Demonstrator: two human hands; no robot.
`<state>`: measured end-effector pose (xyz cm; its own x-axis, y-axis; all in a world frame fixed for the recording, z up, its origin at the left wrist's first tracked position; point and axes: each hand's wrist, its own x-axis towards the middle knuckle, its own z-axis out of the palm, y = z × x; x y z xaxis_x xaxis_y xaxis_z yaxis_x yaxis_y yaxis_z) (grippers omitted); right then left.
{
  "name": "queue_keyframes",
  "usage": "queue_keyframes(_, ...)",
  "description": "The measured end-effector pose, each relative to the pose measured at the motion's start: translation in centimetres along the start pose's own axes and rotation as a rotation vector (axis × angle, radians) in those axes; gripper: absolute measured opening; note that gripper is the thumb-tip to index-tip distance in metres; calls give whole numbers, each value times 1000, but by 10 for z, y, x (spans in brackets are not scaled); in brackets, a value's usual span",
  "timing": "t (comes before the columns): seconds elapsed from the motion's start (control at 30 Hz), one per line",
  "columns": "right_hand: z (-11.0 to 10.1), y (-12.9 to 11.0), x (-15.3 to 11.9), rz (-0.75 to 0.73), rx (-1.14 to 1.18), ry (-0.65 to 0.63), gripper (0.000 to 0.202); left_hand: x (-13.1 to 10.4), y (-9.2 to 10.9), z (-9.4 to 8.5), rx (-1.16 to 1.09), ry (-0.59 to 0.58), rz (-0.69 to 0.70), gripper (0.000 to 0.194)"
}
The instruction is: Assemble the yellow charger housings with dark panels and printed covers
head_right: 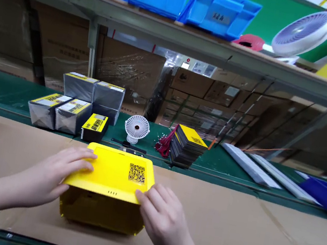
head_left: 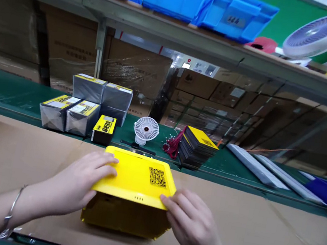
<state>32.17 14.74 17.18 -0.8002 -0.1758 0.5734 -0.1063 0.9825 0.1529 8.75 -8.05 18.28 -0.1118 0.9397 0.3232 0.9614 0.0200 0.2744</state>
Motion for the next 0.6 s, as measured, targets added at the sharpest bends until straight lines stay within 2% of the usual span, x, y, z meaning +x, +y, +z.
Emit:
queue_keyframes(0.1,5,0,-6,10,193,28,29,-8,0,7,-66,-152,-8,68)
queue_keyframes(0.17,7,4,2,117,275,108,28,0,2,9,-139,-170,-17,75)
queue_keyframes(0.2,9,6,8,208,292,147,24,7,2,10,-180,-129,-46,76)
queue_keyframes(0.27,16,14,24,443,316,178,21,27,0,14,-265,40,-178,68)
queue_keyframes(0.33,26,23,38,703,380,130,29,47,-6,22,-377,206,-377,58)
queue_keyframes(0.37,33,28,43,822,441,86,35,56,-10,26,-454,240,-470,56)
queue_keyframes(0.4,39,32,46,923,525,34,40,63,-14,30,-550,232,-551,54)
queue_keyframes(0.47,48,38,47,1050,743,-58,45,70,-20,37,-768,137,-652,48)
queue_keyframes(0.53,53,41,43,1081,970,-105,46,70,-23,42,-976,73,-694,42)
queue_keyframes(0.6,53,42,40,1081,1139,-104,47,68,-22,43,-1138,62,-716,41)
